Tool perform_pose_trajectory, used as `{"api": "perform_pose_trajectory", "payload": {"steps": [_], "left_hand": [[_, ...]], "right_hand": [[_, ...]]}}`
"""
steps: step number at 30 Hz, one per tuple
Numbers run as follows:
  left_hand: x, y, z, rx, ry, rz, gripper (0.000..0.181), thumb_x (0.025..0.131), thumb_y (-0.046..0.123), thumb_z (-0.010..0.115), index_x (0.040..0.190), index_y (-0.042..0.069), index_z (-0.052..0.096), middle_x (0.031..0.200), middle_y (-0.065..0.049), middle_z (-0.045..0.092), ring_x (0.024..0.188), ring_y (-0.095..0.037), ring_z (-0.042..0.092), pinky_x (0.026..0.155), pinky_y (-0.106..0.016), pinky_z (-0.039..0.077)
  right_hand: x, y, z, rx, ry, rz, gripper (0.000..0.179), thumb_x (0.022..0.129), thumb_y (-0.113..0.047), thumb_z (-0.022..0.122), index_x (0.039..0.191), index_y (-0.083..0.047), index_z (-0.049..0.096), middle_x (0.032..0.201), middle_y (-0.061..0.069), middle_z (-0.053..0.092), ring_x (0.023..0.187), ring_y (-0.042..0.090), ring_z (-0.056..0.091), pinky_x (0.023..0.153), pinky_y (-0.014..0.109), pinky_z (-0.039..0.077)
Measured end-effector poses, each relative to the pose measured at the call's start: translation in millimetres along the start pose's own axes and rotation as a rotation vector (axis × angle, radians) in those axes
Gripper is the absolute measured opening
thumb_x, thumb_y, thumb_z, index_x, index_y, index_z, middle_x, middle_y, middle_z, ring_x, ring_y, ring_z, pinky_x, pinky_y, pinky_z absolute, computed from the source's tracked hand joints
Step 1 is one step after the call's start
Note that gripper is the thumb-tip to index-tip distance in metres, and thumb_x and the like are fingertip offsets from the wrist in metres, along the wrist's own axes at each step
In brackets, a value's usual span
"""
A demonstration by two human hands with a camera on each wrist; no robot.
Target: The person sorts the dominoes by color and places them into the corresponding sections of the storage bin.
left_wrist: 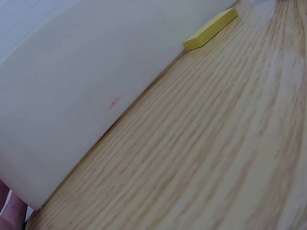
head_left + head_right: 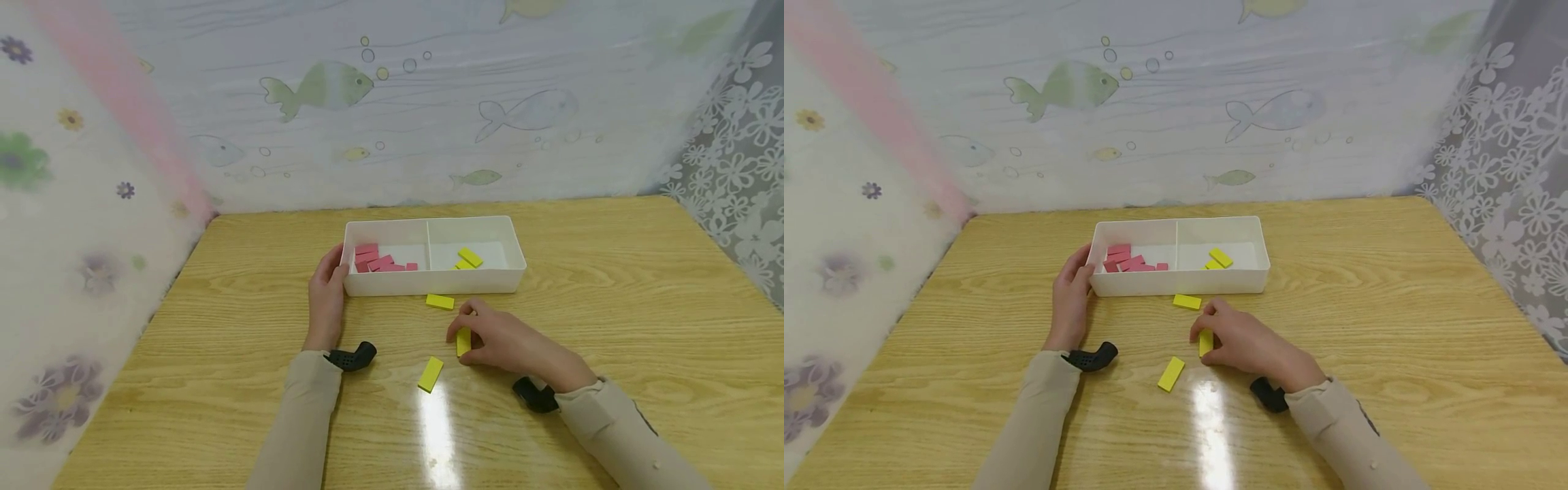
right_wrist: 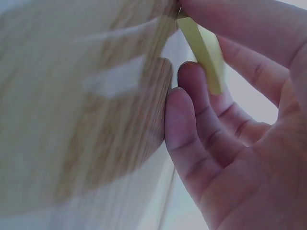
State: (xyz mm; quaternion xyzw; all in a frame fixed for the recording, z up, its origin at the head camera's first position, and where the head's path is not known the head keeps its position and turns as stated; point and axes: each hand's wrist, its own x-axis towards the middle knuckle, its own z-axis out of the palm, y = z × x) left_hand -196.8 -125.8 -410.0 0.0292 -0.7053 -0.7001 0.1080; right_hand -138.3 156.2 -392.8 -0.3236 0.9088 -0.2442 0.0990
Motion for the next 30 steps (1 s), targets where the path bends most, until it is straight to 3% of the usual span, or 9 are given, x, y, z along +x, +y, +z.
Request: {"api": "perform_pose_trajectory", "payload": {"steps": [5,12,16,22,30], "left_hand": [[3.2,-7.4,-0.6,0.001,0.005,0.009,0.037,0.092,0.023,0.046,0.129,0.019,0.048,0.131,0.005,0.045,0.121,-0.008,0.037,0.099,-0.029,0.031],[-8.4,14.1,2.8,0.025,-0.007,0.005,0.04,0.092,0.017,0.043,0.131,0.011,0.044,0.134,-0.003,0.043,0.123,-0.014,0.036,0.099,-0.03,0.031],[-8.9,14.8,2.9,0.031,-0.008,0.005,0.04,0.092,0.017,0.042,0.132,0.011,0.044,0.134,-0.003,0.042,0.123,-0.015,0.036,0.099,-0.03,0.031],[-1.8,3.3,0.4,0.017,-0.003,0.002,0.039,0.092,0.019,0.044,0.131,0.015,0.046,0.133,0.0,0.044,0.121,-0.011,0.037,0.098,-0.029,0.031],[4.0,-9.2,-0.3,0.027,0.012,0.014,0.037,0.092,0.025,0.046,0.128,0.022,0.048,0.13,0.007,0.046,0.119,-0.005,0.038,0.098,-0.028,0.031]], "right_hand": [[0.6,0.4,-0.1,0.003,0.002,0.01,0.023,0.076,-0.023,0.07,0.097,-0.026,0.06,0.096,-0.011,0.043,0.069,0.001,0.049,0.064,0.021,0.043],[1.6,2.2,-0.3,-0.019,-0.005,-0.013,0.02,0.082,-0.019,0.064,0.102,-0.025,0.06,0.094,-0.014,0.051,0.077,0.006,0.047,0.07,0.026,0.041],[1.3,2.5,-0.7,0.001,0.005,0.002,0.022,0.086,-0.012,0.055,0.104,-0.024,0.06,0.097,-0.013,0.053,0.08,0.006,0.047,0.072,0.026,0.041],[1.7,4.9,-3.4,0.074,0.021,0.049,0.029,0.087,-0.006,0.049,0.11,-0.022,0.058,0.1,-0.012,0.057,0.077,0.004,0.051,0.071,0.026,0.042],[3.0,6.0,-7.3,0.135,0.042,0.067,0.028,0.088,-0.015,0.055,0.117,-0.018,0.053,0.073,-0.011,0.058,0.067,0.001,0.055,0.064,0.024,0.044]]}}
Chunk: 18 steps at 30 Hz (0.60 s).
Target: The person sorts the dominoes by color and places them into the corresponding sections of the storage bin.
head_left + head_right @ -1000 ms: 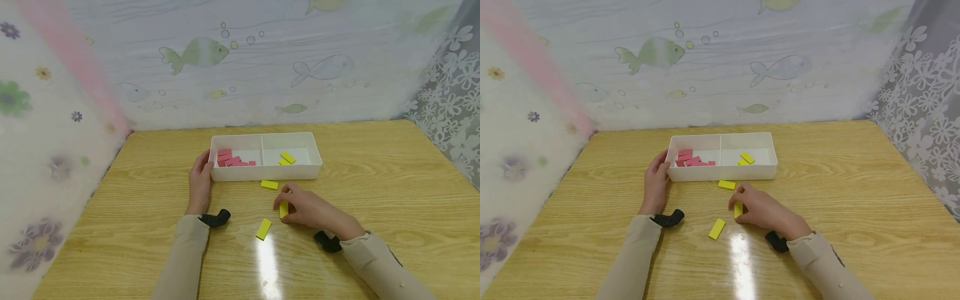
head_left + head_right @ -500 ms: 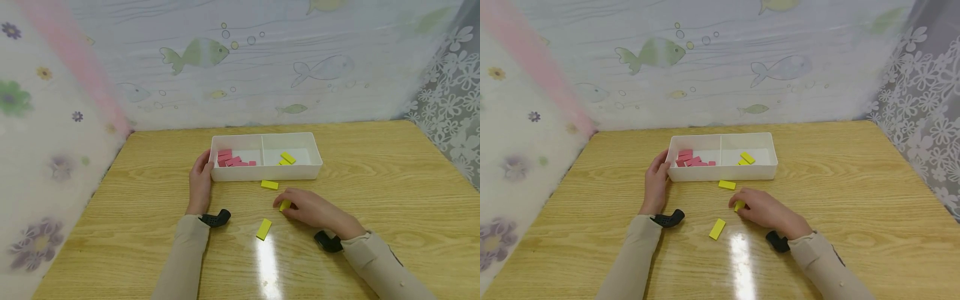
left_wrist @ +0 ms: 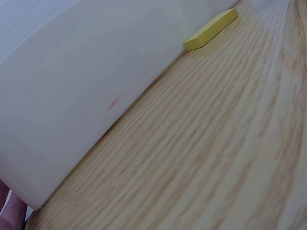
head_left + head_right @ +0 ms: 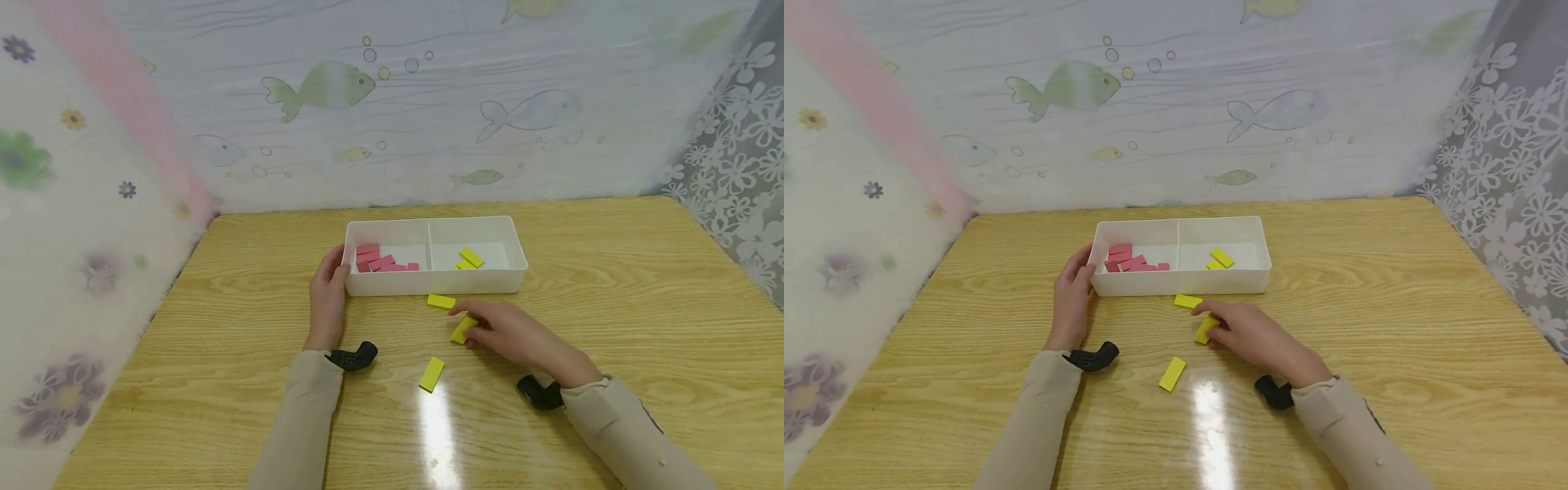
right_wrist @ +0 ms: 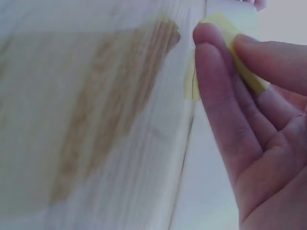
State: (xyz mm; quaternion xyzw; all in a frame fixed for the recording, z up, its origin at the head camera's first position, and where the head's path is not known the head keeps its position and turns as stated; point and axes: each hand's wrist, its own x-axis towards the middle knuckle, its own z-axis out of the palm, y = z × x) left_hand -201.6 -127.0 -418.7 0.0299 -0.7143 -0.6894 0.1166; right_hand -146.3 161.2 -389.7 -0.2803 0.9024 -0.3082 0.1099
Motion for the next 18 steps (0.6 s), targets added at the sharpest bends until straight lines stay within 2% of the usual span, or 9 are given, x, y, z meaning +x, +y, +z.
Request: {"api": "perform_pose_trajectory", "payload": {"steps": [8,13,18], "left_hand": [[0.0,0.7,0.6,0.02,0.006,-0.009,0.036,0.092,0.027,0.046,0.127,0.025,0.049,0.128,0.011,0.046,0.117,-0.001,0.039,0.098,-0.027,0.032],[-0.1,1.3,0.4,0.009,0.006,-0.016,0.035,0.092,0.026,0.046,0.127,0.025,0.049,0.128,0.01,0.046,0.117,-0.001,0.039,0.097,-0.026,0.032],[0.0,1.6,-0.3,0.01,0.005,-0.018,0.036,0.092,0.026,0.045,0.128,0.024,0.048,0.129,0.01,0.046,0.117,-0.002,0.038,0.098,-0.026,0.031]], "right_hand": [[0.6,-1.1,-2.0,0.065,0.029,0.011,0.036,0.084,-0.026,0.061,0.117,-0.018,0.05,0.073,-0.01,0.061,0.067,0.003,0.059,0.068,0.027,0.046],[0.8,-1.8,-1.8,0.11,0.053,0.029,0.036,0.083,-0.03,0.062,0.112,-0.016,0.046,0.064,-0.005,0.056,0.056,0.008,0.054,0.056,0.024,0.044],[1.2,-2.2,-2.3,0.175,0.058,0.047,0.026,0.085,-0.028,0.06,0.098,-0.014,0.041,0.064,-0.003,0.056,0.054,0.011,0.05,0.05,0.024,0.041]]}}
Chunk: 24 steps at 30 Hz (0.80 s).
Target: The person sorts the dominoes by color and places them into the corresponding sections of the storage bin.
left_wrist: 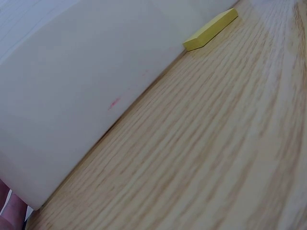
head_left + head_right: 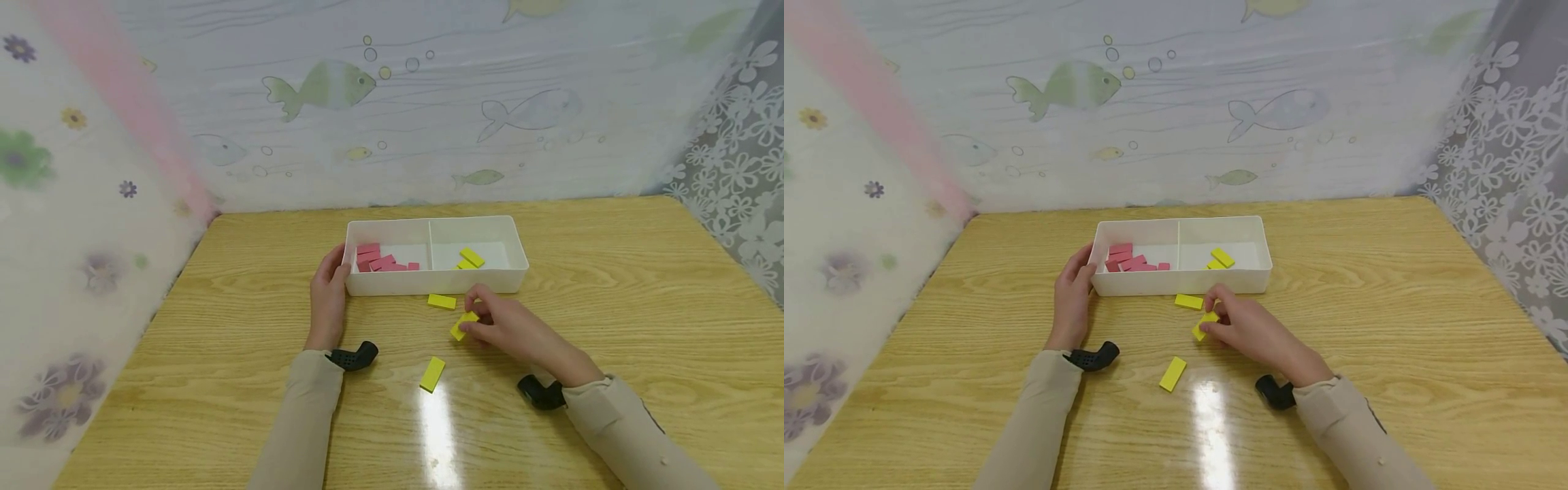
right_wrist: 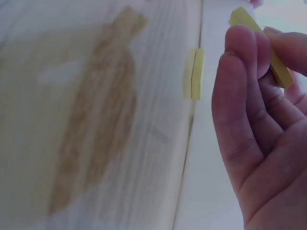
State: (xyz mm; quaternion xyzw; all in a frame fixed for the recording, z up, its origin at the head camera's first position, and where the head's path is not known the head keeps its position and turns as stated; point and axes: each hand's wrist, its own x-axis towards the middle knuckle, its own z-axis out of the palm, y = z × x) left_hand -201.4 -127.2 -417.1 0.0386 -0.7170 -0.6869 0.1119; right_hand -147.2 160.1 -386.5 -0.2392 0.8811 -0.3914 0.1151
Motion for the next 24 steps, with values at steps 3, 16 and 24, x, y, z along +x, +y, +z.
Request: {"api": "perform_pose_trajectory", "payload": {"steps": [3,16,24], "left_hand": [[0.2,-0.3,-0.4,-0.004,-0.002,0.008,0.036,0.092,0.025,0.045,0.128,0.024,0.048,0.13,0.008,0.045,0.118,-0.004,0.038,0.099,-0.028,0.03],[0.5,-1.7,-0.2,-0.006,0.002,0.0,0.035,0.092,0.026,0.046,0.127,0.024,0.049,0.128,0.01,0.046,0.117,-0.002,0.039,0.097,-0.027,0.032],[-0.2,-1.4,0.1,-0.002,0.003,0.0,0.035,0.092,0.027,0.046,0.127,0.024,0.049,0.127,0.011,0.047,0.116,-0.001,0.039,0.097,-0.026,0.032]], "right_hand": [[0.1,-0.5,-0.2,0.036,-0.002,0.013,0.021,0.087,-0.026,0.058,0.089,-0.015,0.041,0.064,-0.001,0.056,0.054,0.013,0.05,0.049,0.025,0.04],[-0.4,-0.4,0.3,-0.026,0.054,0.008,0.011,0.087,-0.028,0.058,0.086,-0.022,0.049,0.069,-0.003,0.059,0.059,0.01,0.053,0.053,0.026,0.044],[-0.2,-0.5,-1.0,-0.063,0.08,0.004,0.008,0.087,-0.027,0.058,0.088,-0.024,0.051,0.066,-0.007,0.056,0.059,0.009,0.053,0.053,0.026,0.043]]}}
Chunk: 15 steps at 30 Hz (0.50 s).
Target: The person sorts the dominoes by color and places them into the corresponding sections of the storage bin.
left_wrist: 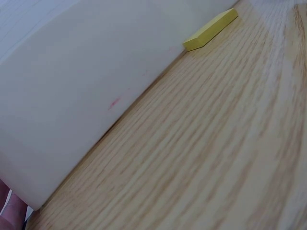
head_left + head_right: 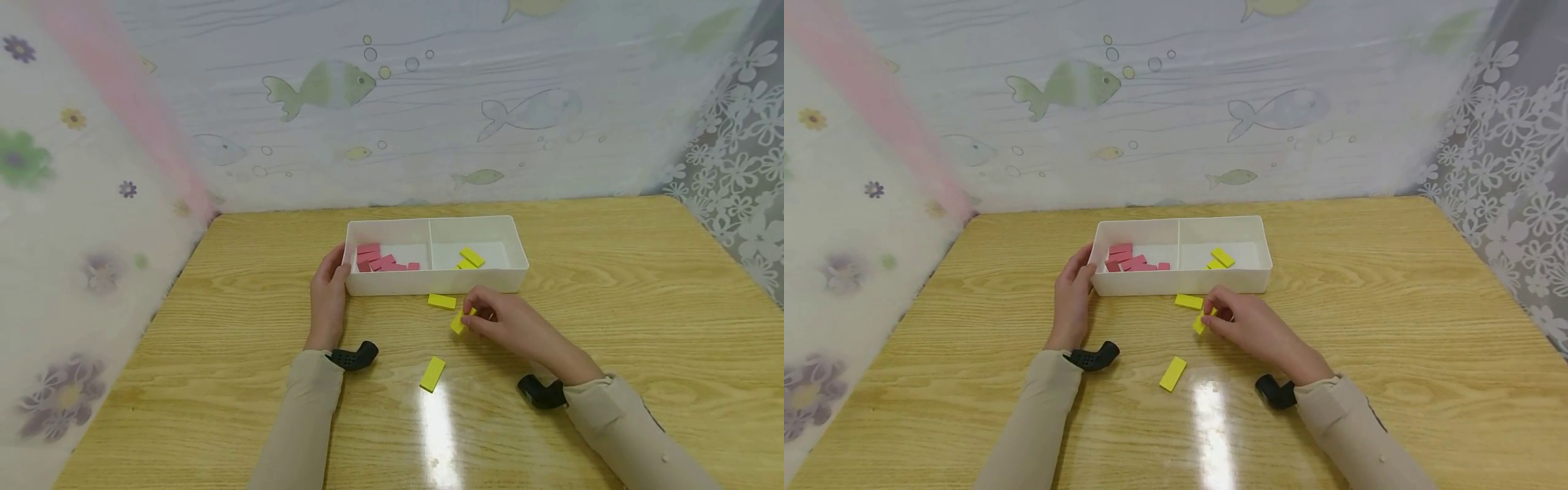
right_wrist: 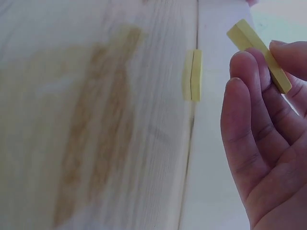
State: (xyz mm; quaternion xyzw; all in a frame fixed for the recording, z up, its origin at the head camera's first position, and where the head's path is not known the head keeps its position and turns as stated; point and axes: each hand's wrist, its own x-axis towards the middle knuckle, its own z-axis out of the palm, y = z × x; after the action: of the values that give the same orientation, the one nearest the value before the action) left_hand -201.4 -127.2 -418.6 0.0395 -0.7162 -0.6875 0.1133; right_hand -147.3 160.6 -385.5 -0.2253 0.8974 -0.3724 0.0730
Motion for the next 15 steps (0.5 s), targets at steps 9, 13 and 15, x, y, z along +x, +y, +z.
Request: {"api": "perform_pose_trajectory", "payload": {"steps": [9,13,15], "left_hand": [[0.7,-0.3,-0.4,-0.011,-0.001,0.007,0.035,0.092,0.026,0.046,0.127,0.022,0.049,0.129,0.007,0.046,0.117,-0.006,0.039,0.098,-0.029,0.032],[1.1,-1.2,-0.4,-0.019,-0.003,0.003,0.036,0.092,0.026,0.047,0.127,0.021,0.049,0.129,0.005,0.046,0.117,-0.007,0.039,0.098,-0.03,0.032],[0.8,-0.9,-0.2,-0.021,-0.002,0.0,0.036,0.092,0.026,0.047,0.127,0.02,0.049,0.129,0.005,0.046,0.117,-0.006,0.04,0.098,-0.03,0.032]], "right_hand": [[1.5,2.7,0.6,-0.016,0.06,-0.033,0.006,0.086,-0.027,0.06,0.088,-0.025,0.054,0.076,-0.011,0.057,0.068,0.007,0.053,0.06,0.025,0.045],[1.9,3.5,0.8,0.003,0.051,-0.038,0.006,0.086,-0.026,0.059,0.089,-0.025,0.054,0.079,-0.01,0.058,0.069,0.007,0.055,0.061,0.025,0.047],[1.9,3.9,0.6,0.01,0.039,-0.038,0.006,0.086,-0.026,0.059,0.09,-0.025,0.054,0.079,-0.009,0.059,0.069,0.007,0.055,0.061,0.025,0.047]]}}
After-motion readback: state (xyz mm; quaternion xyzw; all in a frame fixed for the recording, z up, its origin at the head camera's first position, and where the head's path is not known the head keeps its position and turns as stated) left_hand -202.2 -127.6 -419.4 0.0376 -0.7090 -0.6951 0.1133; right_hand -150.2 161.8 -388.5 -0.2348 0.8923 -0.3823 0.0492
